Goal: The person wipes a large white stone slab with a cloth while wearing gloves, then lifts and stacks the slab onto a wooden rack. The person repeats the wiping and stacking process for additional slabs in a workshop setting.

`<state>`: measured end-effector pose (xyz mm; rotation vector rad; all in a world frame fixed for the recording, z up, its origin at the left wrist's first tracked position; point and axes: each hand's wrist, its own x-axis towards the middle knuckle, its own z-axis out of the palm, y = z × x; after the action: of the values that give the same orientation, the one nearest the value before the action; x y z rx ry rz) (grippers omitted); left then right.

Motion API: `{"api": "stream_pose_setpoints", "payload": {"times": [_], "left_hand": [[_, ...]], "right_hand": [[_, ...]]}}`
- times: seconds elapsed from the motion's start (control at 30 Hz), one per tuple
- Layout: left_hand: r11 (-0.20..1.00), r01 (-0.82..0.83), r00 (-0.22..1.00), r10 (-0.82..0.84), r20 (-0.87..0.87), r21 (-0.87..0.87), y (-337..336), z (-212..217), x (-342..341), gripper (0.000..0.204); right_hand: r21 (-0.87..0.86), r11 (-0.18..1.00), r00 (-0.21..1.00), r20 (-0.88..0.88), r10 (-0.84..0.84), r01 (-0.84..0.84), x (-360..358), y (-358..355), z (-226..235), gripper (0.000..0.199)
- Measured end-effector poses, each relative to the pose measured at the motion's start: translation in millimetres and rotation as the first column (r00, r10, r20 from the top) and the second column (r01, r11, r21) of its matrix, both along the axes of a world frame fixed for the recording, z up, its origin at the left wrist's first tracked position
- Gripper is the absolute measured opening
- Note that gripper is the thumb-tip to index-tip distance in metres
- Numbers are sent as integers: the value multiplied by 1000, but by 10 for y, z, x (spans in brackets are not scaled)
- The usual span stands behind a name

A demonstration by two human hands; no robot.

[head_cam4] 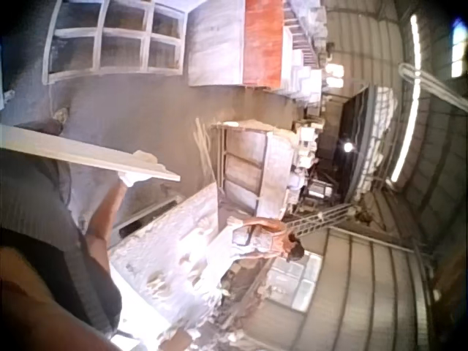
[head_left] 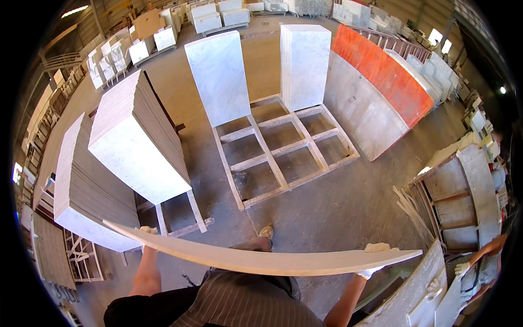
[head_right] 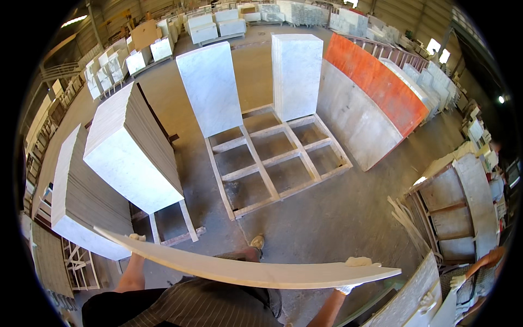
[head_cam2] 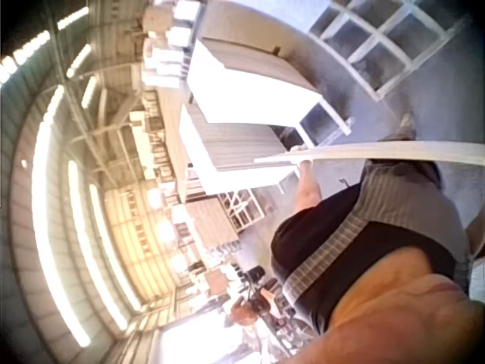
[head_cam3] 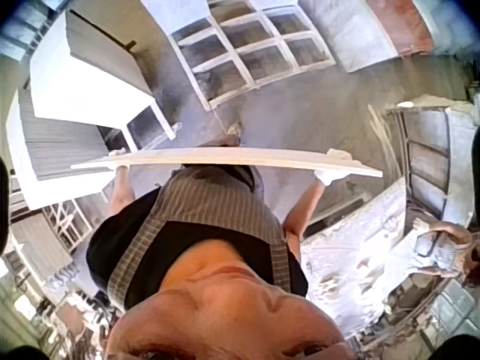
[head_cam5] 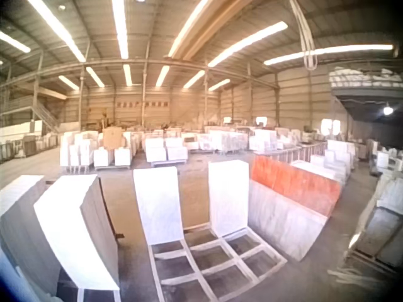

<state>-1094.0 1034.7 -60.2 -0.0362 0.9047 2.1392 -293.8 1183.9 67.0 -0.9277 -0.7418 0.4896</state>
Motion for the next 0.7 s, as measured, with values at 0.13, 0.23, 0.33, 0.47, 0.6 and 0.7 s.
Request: {"api": "stream_pose_setpoints", "payload": {"times": [0.13,0.23,0.33,0.47,0.6,0.7], "left_hand": [[933,-200,977,166,-135,-301,1150,321,328,62],[903,-245,966,197,-166,-352,1760,357,376,62],[954,-171,984,155,-86,-245,2243,402,493,61],[982,-119,993,114,-42,-148,2737,495,821,59],[935,-228,973,204,-112,-272,3298,417,1331,55],[889,-352,930,298,-216,-292,3640,313,1743,53]], "right_hand": [[-199,927,933,-107,-343,318,-37,645,353,39],[-311,908,890,-268,-369,282,-69,1039,682,42],[-280,922,920,-210,-330,267,142,1346,455,50],[-283,904,945,26,-326,320,511,1978,189,52],[-288,918,958,-2,-286,274,795,2888,271,45],[-263,944,978,-10,-208,198,1251,3587,295,40]]}}
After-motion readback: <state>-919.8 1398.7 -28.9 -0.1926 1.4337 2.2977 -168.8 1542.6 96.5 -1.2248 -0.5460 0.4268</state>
